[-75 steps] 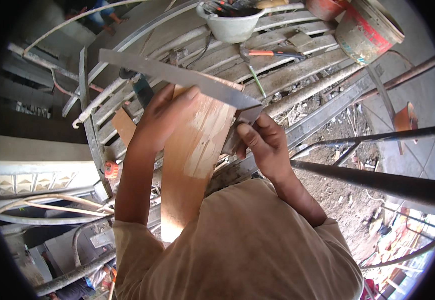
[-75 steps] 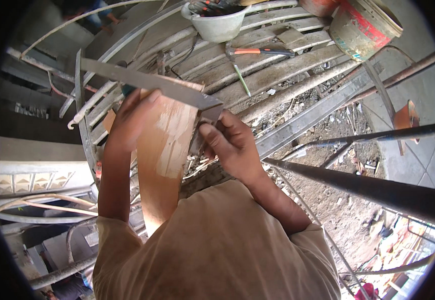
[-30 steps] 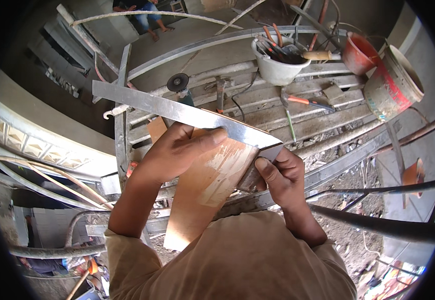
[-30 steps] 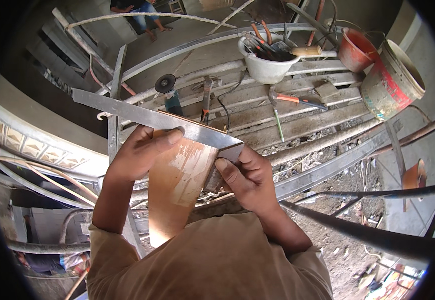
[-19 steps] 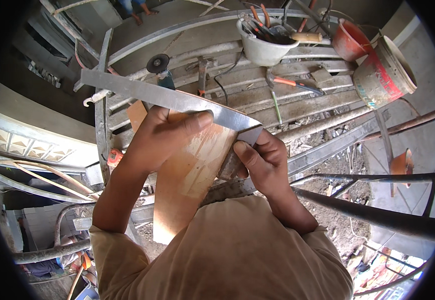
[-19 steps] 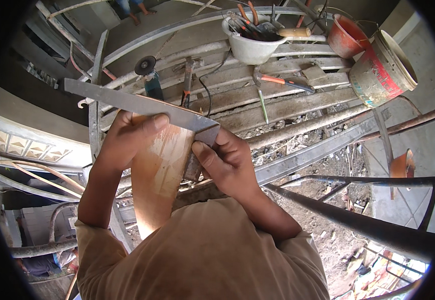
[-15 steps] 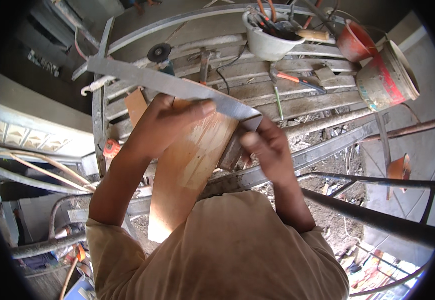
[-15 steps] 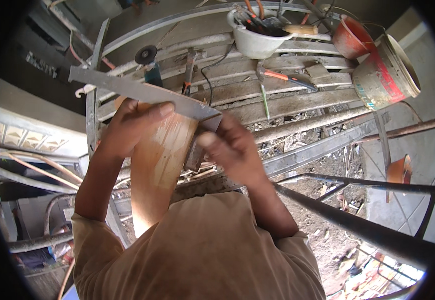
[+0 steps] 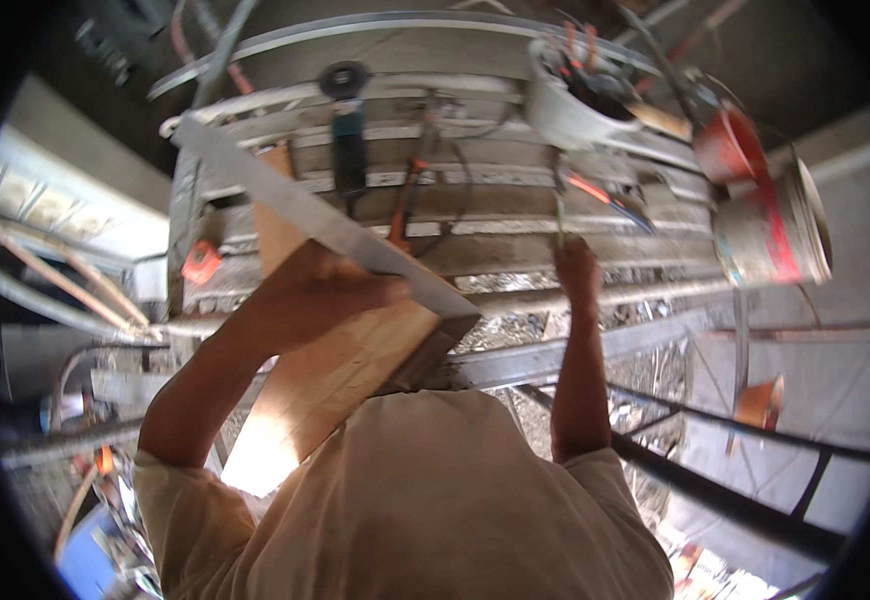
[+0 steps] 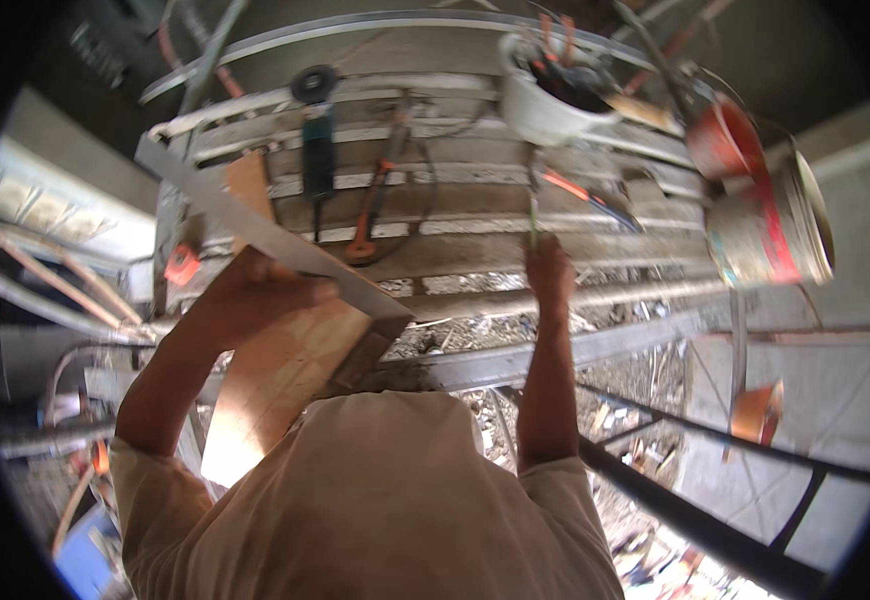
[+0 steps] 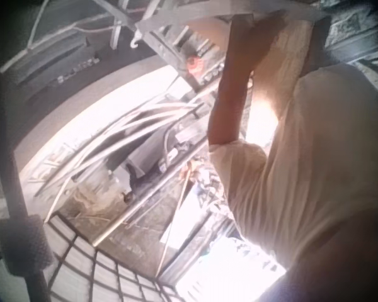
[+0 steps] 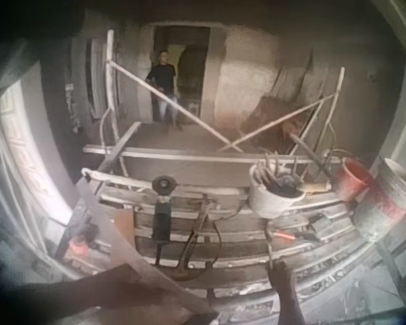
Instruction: The person measures and marks a wooden plank with a square and pencil, then uses an angle grinder to cut the plank along the marked line. The person repeats the measuring and cutting process on the same plank.
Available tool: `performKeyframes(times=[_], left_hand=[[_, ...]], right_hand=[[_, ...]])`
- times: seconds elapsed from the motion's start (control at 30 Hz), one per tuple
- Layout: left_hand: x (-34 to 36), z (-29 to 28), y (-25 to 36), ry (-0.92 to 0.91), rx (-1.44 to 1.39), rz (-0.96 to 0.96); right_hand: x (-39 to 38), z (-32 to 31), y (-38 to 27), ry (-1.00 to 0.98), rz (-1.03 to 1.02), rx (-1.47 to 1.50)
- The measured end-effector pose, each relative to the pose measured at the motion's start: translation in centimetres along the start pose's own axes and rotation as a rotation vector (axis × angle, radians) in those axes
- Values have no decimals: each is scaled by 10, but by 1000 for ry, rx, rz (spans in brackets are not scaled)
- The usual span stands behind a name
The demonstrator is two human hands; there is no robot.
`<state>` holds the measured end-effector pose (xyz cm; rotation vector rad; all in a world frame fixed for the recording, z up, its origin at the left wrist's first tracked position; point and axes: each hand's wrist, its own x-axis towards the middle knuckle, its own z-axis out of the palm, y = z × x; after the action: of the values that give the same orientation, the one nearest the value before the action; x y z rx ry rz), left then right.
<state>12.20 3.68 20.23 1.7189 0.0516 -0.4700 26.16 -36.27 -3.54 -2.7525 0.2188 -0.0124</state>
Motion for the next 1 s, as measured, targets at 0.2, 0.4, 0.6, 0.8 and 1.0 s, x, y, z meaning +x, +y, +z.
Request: performKeyframes(times=[0.2,0.4,0.6,0.8,1.0], left_hand=[[-6,-6,-6,56,-32,57],[11,-24,-18,136,-255,76],[18,-19,-11,112,-270,97],[16,-27,-14,95,-236,33],[15,-32,-22,101,-205,30]], right_hand=[[-21,-80,-54,-171,65,433],[-127,-116,-163,-643,-341,1553],[-156,-99,-216,-515,-150,1530],[-161,-92,-225,-439,-158,1365],[-168,-102,-231,-442,-137,1313]])
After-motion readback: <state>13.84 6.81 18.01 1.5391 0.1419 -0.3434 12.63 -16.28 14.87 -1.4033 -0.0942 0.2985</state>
